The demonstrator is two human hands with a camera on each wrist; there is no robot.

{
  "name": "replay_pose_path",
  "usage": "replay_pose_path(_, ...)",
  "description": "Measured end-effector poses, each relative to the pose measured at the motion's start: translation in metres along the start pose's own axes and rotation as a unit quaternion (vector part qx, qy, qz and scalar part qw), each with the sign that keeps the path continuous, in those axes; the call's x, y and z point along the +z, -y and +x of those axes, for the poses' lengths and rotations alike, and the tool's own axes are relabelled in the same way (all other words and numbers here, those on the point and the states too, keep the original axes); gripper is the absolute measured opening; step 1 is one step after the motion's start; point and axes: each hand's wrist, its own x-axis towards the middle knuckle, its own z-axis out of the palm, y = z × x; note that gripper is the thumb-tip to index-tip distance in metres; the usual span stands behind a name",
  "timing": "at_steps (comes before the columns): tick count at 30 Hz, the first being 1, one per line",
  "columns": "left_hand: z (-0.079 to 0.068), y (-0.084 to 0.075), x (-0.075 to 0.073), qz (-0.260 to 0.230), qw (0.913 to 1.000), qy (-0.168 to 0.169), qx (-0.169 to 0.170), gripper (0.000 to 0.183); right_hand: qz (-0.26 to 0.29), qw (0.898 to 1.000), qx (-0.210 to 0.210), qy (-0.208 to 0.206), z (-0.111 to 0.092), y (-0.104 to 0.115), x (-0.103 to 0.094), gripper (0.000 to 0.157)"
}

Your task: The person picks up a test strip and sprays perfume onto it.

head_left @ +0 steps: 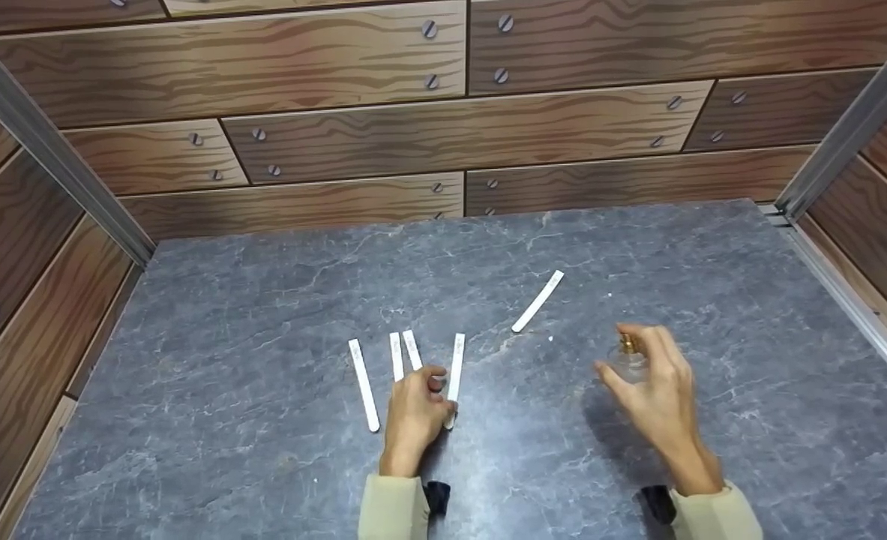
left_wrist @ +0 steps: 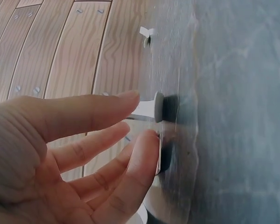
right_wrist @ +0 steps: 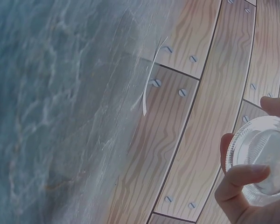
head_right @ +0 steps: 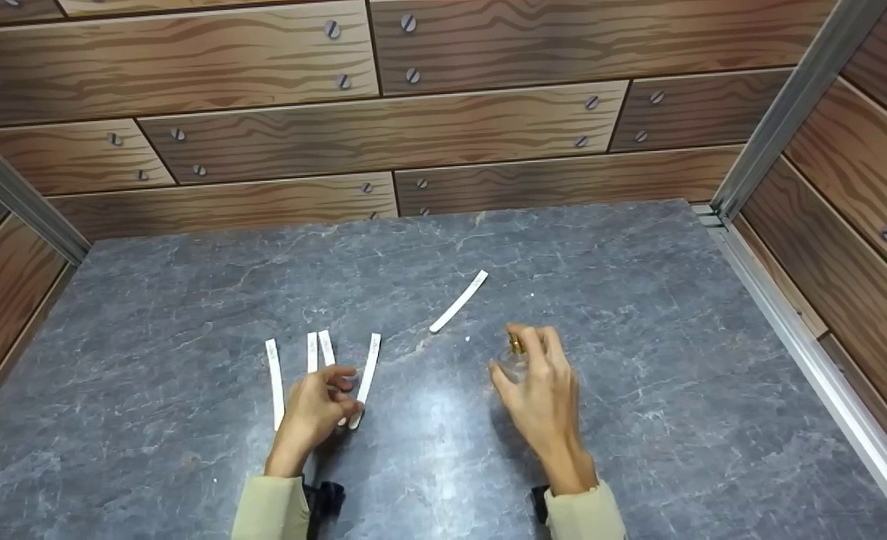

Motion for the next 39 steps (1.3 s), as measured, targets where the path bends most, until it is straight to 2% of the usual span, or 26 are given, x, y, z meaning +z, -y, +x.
replay_pose_path(7, -0.001, -0.004, 0.007, 0.054, 0.9983, -0.024, -0.002, 0.047, 0.002, 1.000, -0.006, -0.002, 0.000, -0.001, 0.000, 0.054)
replay_pose_path(15, -0.003, -0.004, 0.007, 0.066, 0.9973, -0.030, 0.007, 0.048, 0.002, 1.000, -0.001, -0.004, 0.000, 0.000, 0.001, 0.055)
replay_pose_path(28, -0.002, -0.002, 0.009, 0.049, 0.9981, -0.030, 0.024, 0.040, 0.005, 1.000, -0.001, 0.001, -0.002, 0.000, 0.002, 0.056)
replay_pose_path(39, -0.003, -0.003, 0.012, 0.045, 0.9982, -0.015, 0.037, 0.030, 0.006, 1.000, -0.003, -0.004, -0.002, 0.000, 0.002, 0.053)
